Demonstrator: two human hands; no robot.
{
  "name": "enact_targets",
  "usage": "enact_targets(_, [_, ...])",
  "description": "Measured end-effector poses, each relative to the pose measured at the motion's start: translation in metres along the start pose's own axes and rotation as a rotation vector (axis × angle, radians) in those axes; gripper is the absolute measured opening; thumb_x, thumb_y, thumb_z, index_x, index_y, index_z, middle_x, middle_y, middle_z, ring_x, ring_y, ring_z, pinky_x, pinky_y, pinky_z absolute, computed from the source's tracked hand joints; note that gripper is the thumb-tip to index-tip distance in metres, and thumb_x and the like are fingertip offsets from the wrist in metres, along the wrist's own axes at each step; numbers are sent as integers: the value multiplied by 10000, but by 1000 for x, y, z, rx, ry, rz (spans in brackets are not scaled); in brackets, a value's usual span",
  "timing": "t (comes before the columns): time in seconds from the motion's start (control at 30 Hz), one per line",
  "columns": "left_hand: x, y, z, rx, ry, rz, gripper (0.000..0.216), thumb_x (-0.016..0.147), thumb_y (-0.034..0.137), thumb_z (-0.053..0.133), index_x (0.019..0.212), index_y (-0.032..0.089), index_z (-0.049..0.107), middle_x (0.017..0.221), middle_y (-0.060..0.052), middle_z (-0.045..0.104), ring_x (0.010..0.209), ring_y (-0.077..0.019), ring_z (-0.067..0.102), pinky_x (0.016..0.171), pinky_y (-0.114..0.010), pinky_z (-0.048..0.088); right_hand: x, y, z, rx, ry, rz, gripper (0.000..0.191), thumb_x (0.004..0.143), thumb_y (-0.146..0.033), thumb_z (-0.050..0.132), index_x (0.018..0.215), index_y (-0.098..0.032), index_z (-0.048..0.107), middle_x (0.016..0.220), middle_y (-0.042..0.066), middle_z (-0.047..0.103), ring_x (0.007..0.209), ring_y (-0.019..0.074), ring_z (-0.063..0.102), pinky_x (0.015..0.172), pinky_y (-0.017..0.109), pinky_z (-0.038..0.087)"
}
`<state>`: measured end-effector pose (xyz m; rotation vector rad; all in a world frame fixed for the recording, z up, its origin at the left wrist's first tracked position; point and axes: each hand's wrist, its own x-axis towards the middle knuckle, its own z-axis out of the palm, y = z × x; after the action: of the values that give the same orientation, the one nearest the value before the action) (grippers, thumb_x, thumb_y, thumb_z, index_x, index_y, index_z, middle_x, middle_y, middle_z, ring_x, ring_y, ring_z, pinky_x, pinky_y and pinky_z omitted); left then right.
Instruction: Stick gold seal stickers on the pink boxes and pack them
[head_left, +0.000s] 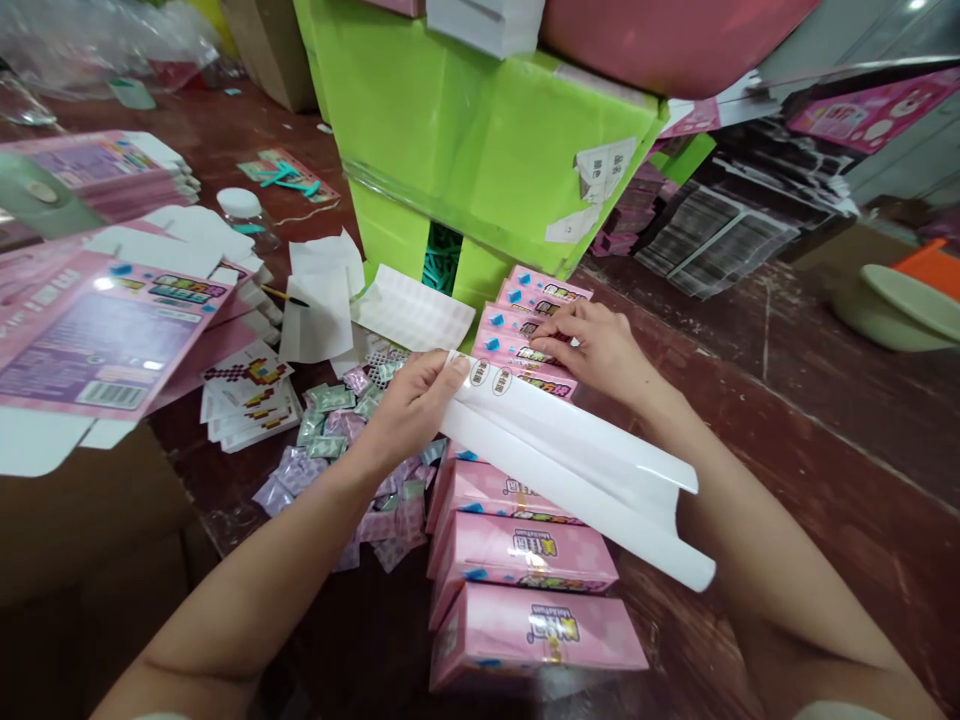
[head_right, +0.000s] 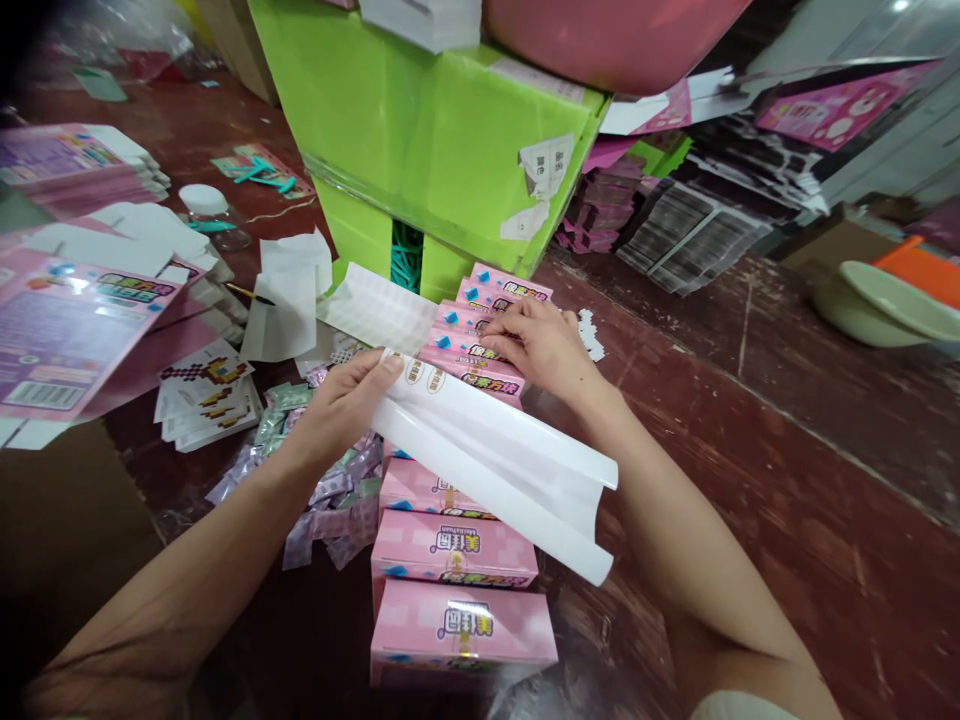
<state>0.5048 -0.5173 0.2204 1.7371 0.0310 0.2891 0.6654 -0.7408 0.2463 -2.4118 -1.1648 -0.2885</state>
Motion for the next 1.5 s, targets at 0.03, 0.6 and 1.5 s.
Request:
enact_targets(0.03, [3,2,1,31,-21,21,459,998,470,493,635,191,483,648,-8,526,631,-140,455,576,-266,337,1,-3,-5,54,-30,3,265,999,-480,636,940,-277,798,1012,79,715,1013,290,625,912,471,455])
enact_targets(0.6, [20,4,6,142,12,51,430,1005,491,458,701,204,556,697,-13,530,718,-172,476,656,-307,360,30,19,3,287,18,42,127,856,-327,737,843,-206,701,902,44,735,821,206,642,791,347,488])
enact_targets(1.5, [28,4,14,169,69,92,310,921,429,637,707,219,716,733,-17,694,812,-188,582,792,-333,459,20,1,-22,660,136,107,272,894,-480,762,898,-215,700,905,33,724,824,178,640,781,335,512])
